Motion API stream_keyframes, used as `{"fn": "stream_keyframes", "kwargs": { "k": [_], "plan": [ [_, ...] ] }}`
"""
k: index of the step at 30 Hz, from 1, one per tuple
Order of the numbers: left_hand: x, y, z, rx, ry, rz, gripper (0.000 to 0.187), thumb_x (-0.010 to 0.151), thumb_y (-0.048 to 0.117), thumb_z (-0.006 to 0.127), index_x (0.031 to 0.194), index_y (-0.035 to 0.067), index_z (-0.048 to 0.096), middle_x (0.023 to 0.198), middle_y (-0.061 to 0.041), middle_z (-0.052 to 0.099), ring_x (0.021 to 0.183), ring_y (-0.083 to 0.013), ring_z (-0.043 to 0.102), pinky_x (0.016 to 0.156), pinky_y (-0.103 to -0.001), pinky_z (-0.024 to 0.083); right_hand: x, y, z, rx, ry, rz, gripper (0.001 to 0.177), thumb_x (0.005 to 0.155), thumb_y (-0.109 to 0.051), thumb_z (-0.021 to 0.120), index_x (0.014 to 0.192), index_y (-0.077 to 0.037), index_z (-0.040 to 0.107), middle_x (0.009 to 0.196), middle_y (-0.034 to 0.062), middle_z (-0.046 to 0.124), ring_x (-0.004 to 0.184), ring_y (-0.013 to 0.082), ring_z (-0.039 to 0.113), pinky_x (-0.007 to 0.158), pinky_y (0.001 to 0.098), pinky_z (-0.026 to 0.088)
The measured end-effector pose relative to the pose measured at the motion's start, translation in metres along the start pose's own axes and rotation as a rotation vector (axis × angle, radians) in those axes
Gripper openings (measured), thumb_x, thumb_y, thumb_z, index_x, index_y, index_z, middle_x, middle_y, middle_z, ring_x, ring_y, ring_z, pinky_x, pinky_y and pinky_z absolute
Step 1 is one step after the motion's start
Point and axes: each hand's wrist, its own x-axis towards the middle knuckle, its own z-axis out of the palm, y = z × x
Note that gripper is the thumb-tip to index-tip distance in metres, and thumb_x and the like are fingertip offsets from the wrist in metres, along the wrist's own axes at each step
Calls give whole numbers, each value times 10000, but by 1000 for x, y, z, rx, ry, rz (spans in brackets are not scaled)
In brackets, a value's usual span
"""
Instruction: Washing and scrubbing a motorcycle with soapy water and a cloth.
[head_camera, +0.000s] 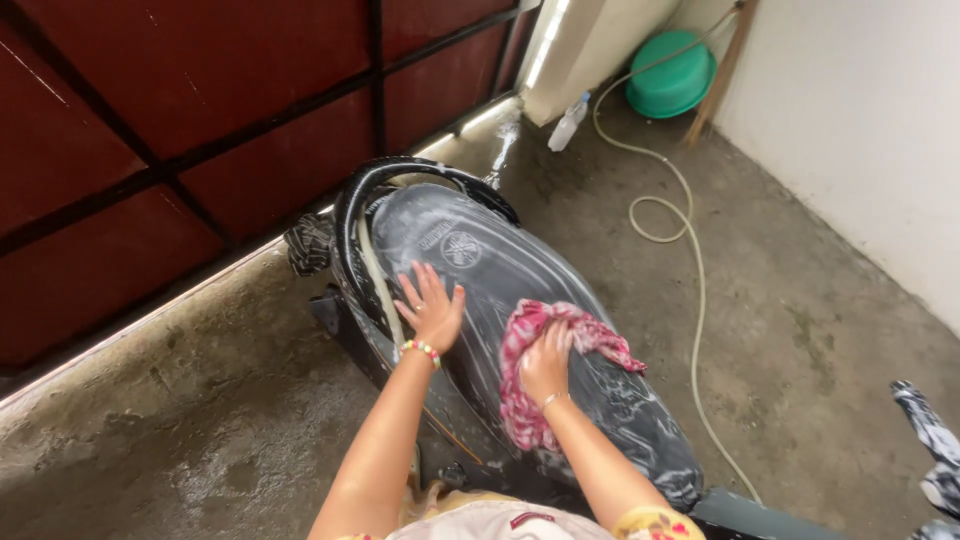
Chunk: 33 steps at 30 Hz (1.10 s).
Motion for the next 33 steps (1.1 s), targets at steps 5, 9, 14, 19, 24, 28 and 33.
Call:
{"fn": "stream_keyframes", "kwargs": {
  "k": [5, 9, 14, 19, 24, 28, 33],
  "plan": [
    [-2, -7, 2, -93, -116, 21, 959, 963, 703, 217, 1624, 74, -77, 1701, -97, -245, 1511, -389, -330, 1128, -702, -187, 93, -46, -42, 410, 299, -196, 573, 992, -211, 506, 1480, 84, 449, 1561, 324, 405, 1514, 461, 296, 1260, 555, 184],
    [-14, -13, 10, -65, -127, 31, 966, 975, 687, 260, 1620, 54, -79, 1696, -113, -238, 1503, -409, -328, 1120, -703, -182, 180, -119, -78, 473, 204, -388, 646, 974, -326, 584, 1479, 46, 434, 1485, 338, 441, 1435, 478, 333, 1207, 546, 210],
    [-15, -18, 16, -40, -142, 41, 907, 1012, 599, 293, 1620, 44, -87, 1705, -123, -230, 1515, -415, -317, 1131, -696, -175, 281, -211, -75, 436, 103, -612, 472, 1001, -219, 497, 1445, -60, 511, 1451, 198, 557, 1397, 355, 468, 1187, 489, 288],
    [-7, -26, 23, -32, -122, 21, 860, 1014, 552, 240, 1621, 46, -100, 1706, -107, -238, 1515, -409, -319, 1136, -682, -177, 288, -227, -89, 438, -98, -419, 347, 971, -155, 527, 1298, -122, 641, 1289, 131, 683, 1265, 324, 590, 1119, 446, 434],
    [1, -23, 14, -86, -133, -8, 810, 1017, 583, 135, 1629, 102, -92, 1705, -58, -240, 1520, -374, -319, 1161, -663, -167, 264, -180, -67, 672, 287, -444, 419, 855, -11, 573, 1225, -169, 689, 1287, 141, 683, 1236, 355, 578, 1047, 462, 463],
    [10, -24, 15, -50, -133, -65, 792, 1010, 597, 112, 1634, 146, -75, 1707, -21, -241, 1528, -342, -313, 1181, -650, -137, 233, -114, -67, 457, 234, -258, 457, 786, -57, 655, 1241, -107, 653, 1219, 209, 613, 1137, 428, 557, 935, 517, 468],
    [18, -18, 11, 11, -132, -100, 790, 1011, 600, 142, 1637, 164, -61, 1706, -9, -231, 1532, -334, -290, 1194, -644, -105, 160, -5, -36, 386, 184, -9, 490, 805, -37, 641, 1293, -90, 629, 1168, 208, 607, 1111, 431, 563, 926, 506, 492]
  ]
}}
